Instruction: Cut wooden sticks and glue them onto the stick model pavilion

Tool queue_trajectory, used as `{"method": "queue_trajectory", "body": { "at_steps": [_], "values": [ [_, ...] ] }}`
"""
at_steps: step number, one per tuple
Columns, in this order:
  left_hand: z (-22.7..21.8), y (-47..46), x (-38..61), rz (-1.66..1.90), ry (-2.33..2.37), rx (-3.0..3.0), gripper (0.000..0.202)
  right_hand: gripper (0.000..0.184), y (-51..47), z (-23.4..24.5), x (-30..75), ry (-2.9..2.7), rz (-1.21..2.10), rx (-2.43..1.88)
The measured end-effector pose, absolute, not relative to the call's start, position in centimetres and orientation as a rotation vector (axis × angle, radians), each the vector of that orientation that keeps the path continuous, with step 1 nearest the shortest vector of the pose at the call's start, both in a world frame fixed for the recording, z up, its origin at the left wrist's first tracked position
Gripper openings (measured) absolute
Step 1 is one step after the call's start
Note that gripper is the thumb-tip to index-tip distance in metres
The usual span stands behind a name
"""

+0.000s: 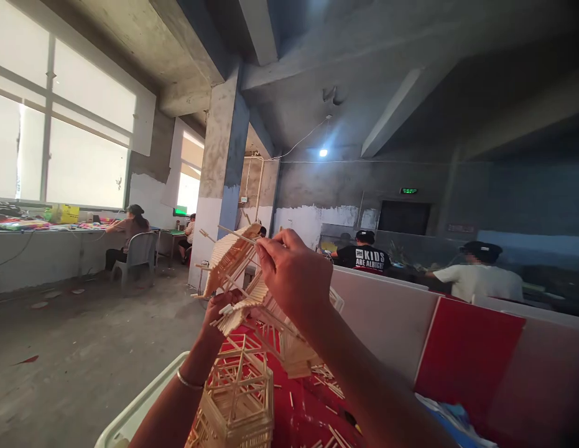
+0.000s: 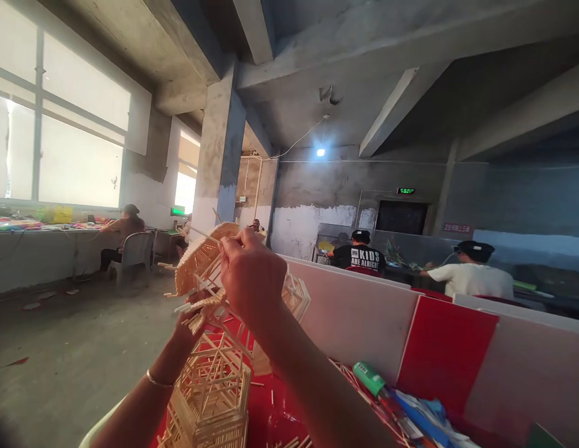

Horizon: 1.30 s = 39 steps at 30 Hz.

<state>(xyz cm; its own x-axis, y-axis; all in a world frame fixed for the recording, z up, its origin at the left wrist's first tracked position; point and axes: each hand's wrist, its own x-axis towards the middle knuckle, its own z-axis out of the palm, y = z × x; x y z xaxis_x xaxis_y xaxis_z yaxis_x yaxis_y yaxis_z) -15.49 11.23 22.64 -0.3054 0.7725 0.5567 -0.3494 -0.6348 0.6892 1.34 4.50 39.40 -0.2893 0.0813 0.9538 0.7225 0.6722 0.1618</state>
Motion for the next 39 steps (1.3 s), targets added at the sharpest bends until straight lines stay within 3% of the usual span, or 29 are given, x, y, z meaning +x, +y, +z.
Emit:
{"method": "queue_trajectory", "body": {
  "at_steps": [9,39],
  "values": [
    [22.4,11.9,-14.8,2.086,0.373,1.108,0.025,0.024,5.2,38.5,1.0,-1.792,-0.883,-0.618],
    [21.6,12.3,-15.2,2.033,0.433,1.087,0.018,0.023,6.9,37.7,1.8,-1.862,-0.563,-0.762]
  ]
}}
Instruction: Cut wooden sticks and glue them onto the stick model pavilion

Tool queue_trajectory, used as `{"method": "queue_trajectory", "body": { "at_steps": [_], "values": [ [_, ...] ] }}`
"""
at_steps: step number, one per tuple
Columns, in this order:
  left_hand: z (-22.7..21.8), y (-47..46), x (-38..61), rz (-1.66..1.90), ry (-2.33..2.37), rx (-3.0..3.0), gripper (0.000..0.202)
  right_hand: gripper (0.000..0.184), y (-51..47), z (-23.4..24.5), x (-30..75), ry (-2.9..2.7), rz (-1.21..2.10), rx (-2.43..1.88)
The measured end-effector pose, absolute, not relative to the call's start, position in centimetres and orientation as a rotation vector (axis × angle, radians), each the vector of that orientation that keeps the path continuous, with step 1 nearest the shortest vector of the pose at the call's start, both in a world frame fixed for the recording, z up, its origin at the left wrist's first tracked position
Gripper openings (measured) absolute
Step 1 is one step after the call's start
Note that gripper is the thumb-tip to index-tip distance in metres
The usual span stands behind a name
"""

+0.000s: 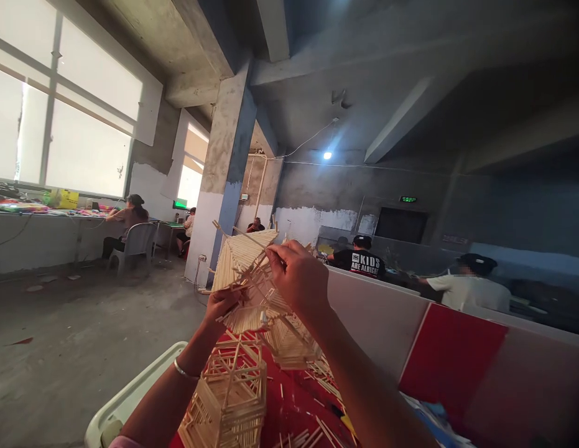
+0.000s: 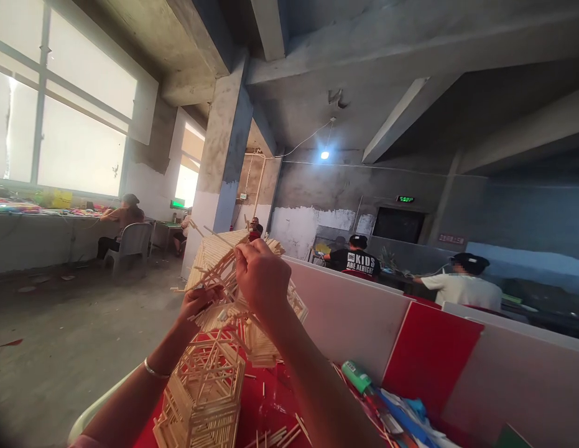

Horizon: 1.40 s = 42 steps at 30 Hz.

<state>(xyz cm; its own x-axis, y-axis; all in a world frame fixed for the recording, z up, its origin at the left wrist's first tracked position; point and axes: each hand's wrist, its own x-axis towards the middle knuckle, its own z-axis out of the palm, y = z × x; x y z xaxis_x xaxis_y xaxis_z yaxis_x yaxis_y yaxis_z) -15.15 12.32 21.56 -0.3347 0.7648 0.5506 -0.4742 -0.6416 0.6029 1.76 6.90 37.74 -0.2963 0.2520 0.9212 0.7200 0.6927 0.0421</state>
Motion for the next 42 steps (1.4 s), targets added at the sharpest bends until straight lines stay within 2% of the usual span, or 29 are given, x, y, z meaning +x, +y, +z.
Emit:
{"method": "queue_trajectory", "body": {
  "at_steps": [25,32,37,42],
  "values": [
    [21.5,12.8,-15.1,2.004,0.517,1.06,0.02,0.021,8.0,37.6,2.2,-1.868,-0.519,-0.797],
    [22.0,12.6,-15.2,2.026,0.558,1.152,0.022,0.026,9.3,37.0,2.2,-1.806,-0.533,-0.714],
    [23.1,13.0,-16.2,2.055,0.692,1.182,0.024,0.027,11.4,36.1,4.0,-1.728,-0.456,-0.735],
    [23.5,15.5,-18.2,2.107,0.731,1.099,0.016,0.026,12.1,34.2,7.8,-1.727,-0.334,-0.808]
  ]
}}
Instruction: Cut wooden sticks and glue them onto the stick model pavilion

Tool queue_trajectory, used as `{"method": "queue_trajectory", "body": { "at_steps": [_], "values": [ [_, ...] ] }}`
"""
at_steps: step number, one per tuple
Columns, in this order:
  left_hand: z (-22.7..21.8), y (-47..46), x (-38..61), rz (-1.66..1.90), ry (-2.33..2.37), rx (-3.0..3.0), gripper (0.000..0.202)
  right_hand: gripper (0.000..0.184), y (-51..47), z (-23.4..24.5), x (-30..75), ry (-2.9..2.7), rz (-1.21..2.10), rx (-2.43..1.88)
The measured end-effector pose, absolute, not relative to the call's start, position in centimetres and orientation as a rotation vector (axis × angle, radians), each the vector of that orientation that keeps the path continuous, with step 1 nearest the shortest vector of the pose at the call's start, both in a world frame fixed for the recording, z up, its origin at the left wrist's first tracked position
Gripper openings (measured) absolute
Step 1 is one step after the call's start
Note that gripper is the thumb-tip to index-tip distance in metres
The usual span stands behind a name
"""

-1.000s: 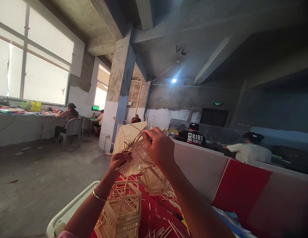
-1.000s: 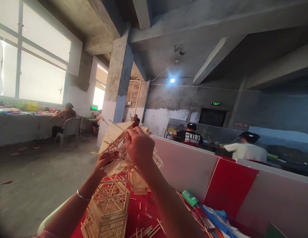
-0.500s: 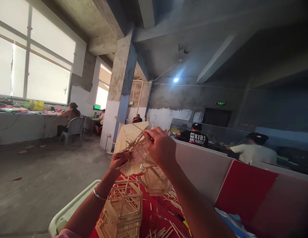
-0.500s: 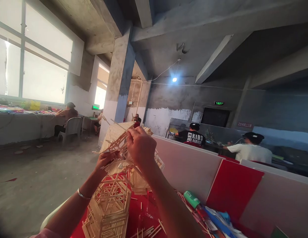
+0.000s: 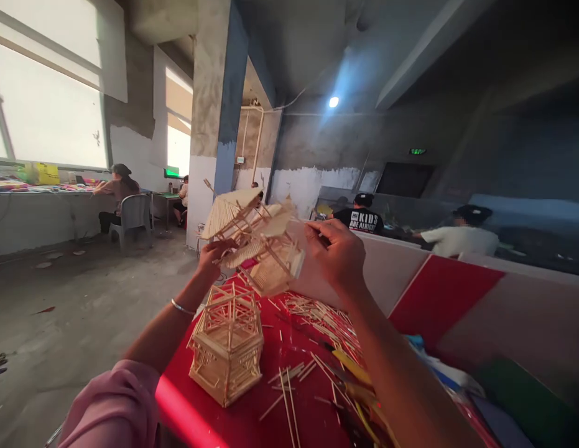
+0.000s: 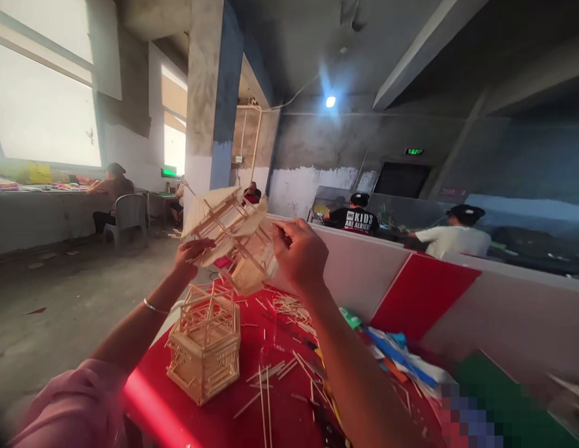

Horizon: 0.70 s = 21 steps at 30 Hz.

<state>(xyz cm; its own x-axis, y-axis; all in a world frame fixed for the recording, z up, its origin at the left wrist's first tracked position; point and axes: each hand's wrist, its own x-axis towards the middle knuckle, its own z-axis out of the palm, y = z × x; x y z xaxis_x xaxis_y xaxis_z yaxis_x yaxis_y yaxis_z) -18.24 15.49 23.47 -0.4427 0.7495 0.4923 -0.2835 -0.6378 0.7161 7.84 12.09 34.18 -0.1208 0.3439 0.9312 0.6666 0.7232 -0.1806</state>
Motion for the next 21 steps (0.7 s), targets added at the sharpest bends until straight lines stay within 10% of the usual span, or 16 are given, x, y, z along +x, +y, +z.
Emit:
{"method": "queue_trajectory", "body": {
  "at_steps": [21],
  "values": [
    [17.7,22.6,-23.3,1.92,1.096,1.245,0.023,0.025,11.6,25.4,12.3,-1.977,-0.18,-0.927]
  ]
}}
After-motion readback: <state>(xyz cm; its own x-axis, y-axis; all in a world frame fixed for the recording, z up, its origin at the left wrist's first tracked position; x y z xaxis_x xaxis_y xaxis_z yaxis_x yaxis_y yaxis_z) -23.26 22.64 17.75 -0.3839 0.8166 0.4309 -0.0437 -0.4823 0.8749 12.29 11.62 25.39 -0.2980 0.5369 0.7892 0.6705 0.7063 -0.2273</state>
